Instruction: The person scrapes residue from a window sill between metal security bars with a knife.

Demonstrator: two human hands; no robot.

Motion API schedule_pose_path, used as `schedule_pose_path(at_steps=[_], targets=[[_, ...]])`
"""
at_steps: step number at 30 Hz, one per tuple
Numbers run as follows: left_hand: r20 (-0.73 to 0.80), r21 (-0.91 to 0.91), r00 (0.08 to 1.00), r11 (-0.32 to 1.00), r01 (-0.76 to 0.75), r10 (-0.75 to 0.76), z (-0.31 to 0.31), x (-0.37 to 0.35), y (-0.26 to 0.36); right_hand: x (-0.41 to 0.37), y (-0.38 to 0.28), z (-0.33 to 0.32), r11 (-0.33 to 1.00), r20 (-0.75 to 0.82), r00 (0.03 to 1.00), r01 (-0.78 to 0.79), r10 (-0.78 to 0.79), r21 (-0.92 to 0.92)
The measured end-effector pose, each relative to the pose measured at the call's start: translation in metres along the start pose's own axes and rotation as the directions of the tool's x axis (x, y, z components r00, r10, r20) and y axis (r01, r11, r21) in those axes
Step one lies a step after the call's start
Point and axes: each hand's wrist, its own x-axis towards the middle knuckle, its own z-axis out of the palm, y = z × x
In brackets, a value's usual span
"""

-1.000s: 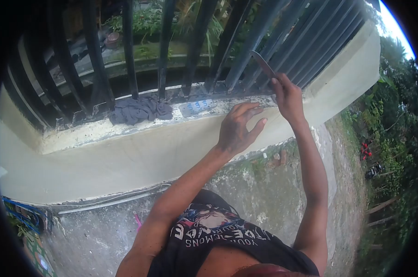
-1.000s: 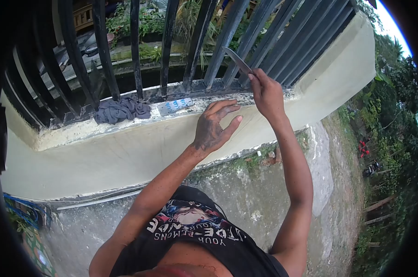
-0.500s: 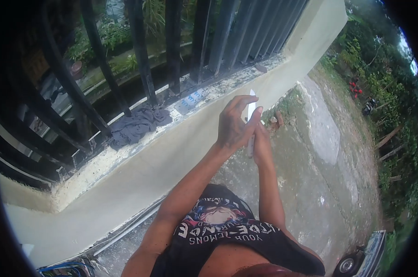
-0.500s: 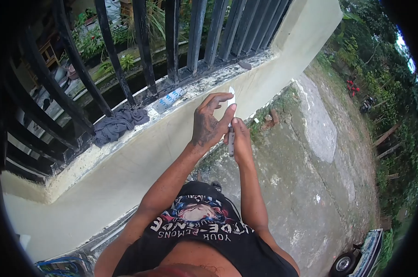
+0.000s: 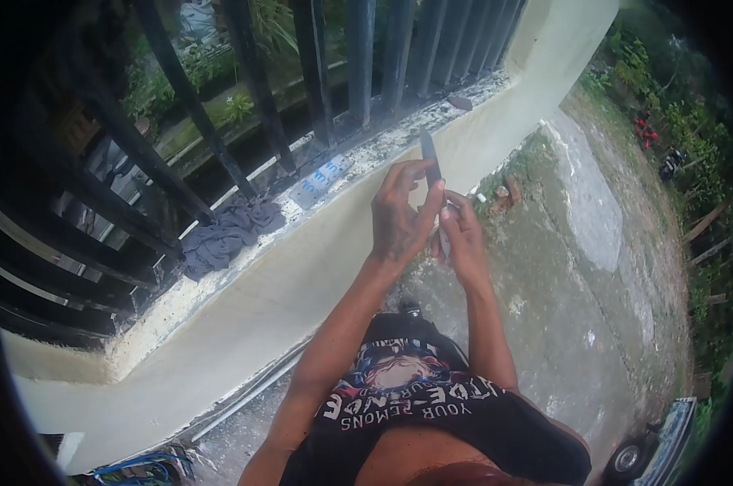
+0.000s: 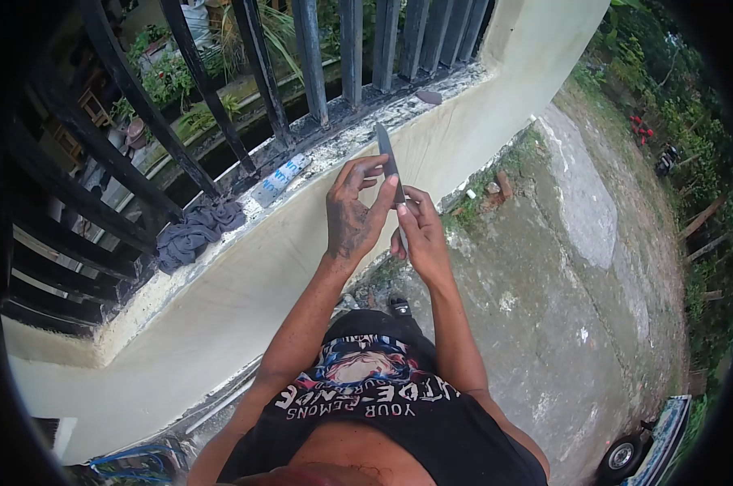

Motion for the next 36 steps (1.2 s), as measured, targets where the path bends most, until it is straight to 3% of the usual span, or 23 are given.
schedule_pose_path(at_steps=[3, 6, 9, 11, 14, 21, 23, 25, 27, 31, 33, 36], targets=[[-0.115, 0.097, 0.991, 0.994, -0.051, 0.062, 0.001, 0.013, -0.006, 0.029, -0.008, -0.012, 0.994, 0.15, 0.986, 0.084, -0.073, -0.064], [-0.229, 0.242, 0.965, 0.968, -0.069, 0.126, 0.007, 0.026, -0.012, 0.058, -0.016, -0.025, 0.997, 0.261, 0.964, 0.066, -0.058, -0.024], [-0.271, 0.343, 0.96, 0.939, 0.028, 0.071, 0.014, 0.033, -0.002, 0.083, -0.024, -0.036, 0.999, 0.386, 0.922, 0.041, -0.038, -0.001], [-0.283, 0.416, 0.954, 0.909, 0.029, 0.099, 0.018, 0.035, -0.004, 0.098, -0.027, -0.039, 0.989, 0.478, 0.868, 0.148, -0.136, 0.013], [-0.358, 0.509, 0.923, 0.858, 0.068, 0.139, 0.027, 0.034, 0.001, 0.112, -0.026, -0.042, 0.981, 0.557, 0.808, 0.16, -0.192, 0.106], [-0.433, 0.635, 0.894, 0.744, 0.209, 0.118, 0.038, 0.032, 0.002, 0.132, -0.004, -0.046, 0.976, 0.665, 0.719, 0.084, -0.2, 0.203], [-0.534, 0.546, 0.833, 0.811, 0.21, 0.143, 0.04, 0.034, 0.003, 0.137, -0.008, -0.054, 0.978, 0.702, 0.682, 0.109, -0.204, 0.178], [-0.559, 0.547, 0.82, 0.798, 0.252, 0.124, 0.037, 0.037, 0.01, 0.14, -0.011, -0.053, 0.978, 0.738, 0.641, 0.141, -0.211, 0.156], [-0.623, 0.418, 0.778, 0.873, 0.251, 0.075, 0.032, 0.04, 0.016, 0.142, -0.015, -0.048, 0.931, 0.664, 0.659, 0.315, -0.353, 0.183], [-0.689, 0.307, 0.722, 0.928, 0.213, 0.062, 0.027, 0.044, 0.032, 0.144, -0.023, -0.041, 0.919, 0.65, 0.655, 0.332, -0.386, 0.212], [-0.711, 0.315, 0.699, 0.925, 0.213, 0.081, 0.024, 0.042, 0.032, 0.147, -0.021, -0.042, 0.893, 0.65, 0.631, 0.41, -0.424, 0.185], [-0.704, 0.348, 0.703, 0.91, 0.223, 0.097, 0.021, 0.04, 0.031, 0.148, -0.027, -0.045, 0.915, 0.668, 0.64, 0.366, -0.38, 0.171]])
